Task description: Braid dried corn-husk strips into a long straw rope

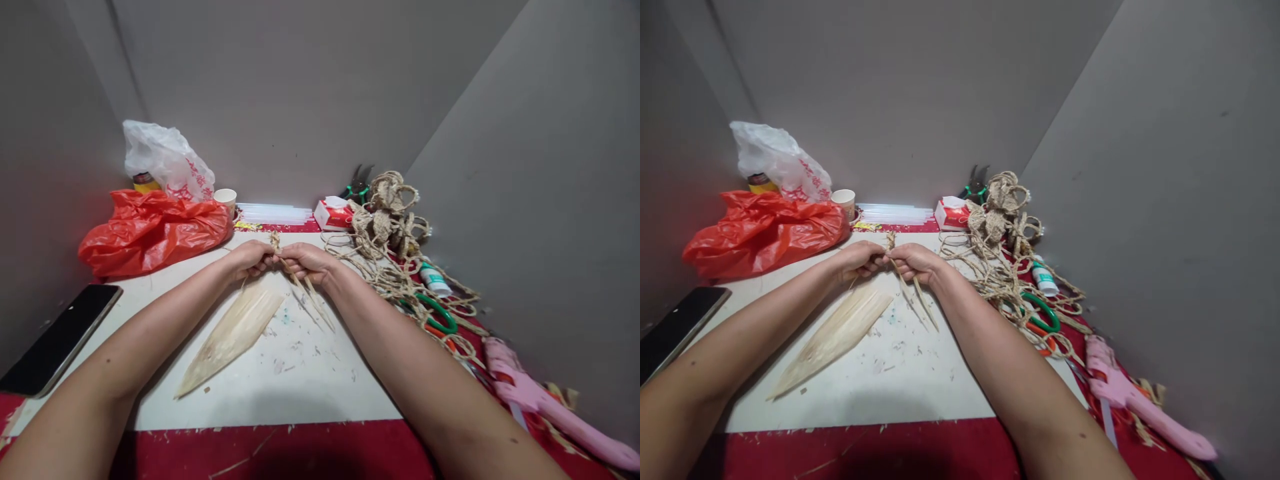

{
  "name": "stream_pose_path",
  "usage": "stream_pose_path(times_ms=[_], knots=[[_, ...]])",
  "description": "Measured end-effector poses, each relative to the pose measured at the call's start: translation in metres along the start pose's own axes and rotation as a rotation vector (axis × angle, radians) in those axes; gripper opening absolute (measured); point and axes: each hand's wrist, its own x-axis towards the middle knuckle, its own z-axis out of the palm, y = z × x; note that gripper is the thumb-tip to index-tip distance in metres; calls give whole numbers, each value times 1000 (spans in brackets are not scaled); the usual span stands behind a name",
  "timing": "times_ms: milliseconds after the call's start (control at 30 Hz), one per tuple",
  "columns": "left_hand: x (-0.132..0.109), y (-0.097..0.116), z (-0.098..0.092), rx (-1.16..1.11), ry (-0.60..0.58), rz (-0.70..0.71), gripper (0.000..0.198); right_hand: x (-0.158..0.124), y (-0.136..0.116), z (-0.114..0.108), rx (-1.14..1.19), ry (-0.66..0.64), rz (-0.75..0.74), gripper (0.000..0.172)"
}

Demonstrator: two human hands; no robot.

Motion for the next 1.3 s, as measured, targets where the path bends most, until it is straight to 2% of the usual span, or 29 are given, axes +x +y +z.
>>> stream_pose_path(times_ms=[200,400,533,600,700,767,800,833,933,967,1033,1100,1200,1300], knots=[[3,-11,-8,154,20,130,21,-6,-2,2,-163,43,4,8],[3,-12,1,27,101,93,19,-11,-3,3,-376,148,-51,13],[4,-13,3,-79,159,91,14,-12,-2,-1,-583,238,-110,23],[5,-14,3,-106,166,93,13,-15,-5,-3,-732,324,-169,22],[6,-15,2,-113,154,94,12,-25,-14,1,-1003,569,-352,7],[7,-16,2,-100,155,98,14,-35,-22,11,-1141,682,-502,11],[7,-16,2,-91,161,102,16,-39,-25,18,-1191,667,-544,14],[7,-17,2,-83,167,107,17,-44,-26,26,-1238,595,-545,17],[7,-18,2,-76,169,114,21,-50,-21,50,-1410,269,-333,25],[7,-18,2,-79,166,112,21,-50,-17,56,-1478,206,-242,26],[6,-17,3,-81,162,106,23,-46,-6,63,-1590,178,-113,26],[6,-17,3,-62,171,98,27,-42,3,65,-1608,177,-86,22],[7,-17,3,-36,179,100,31,-44,8,61,-1409,114,-202,6],[8,-18,2,-47,181,134,28,-58,2,57,-977,20,-229,11]])
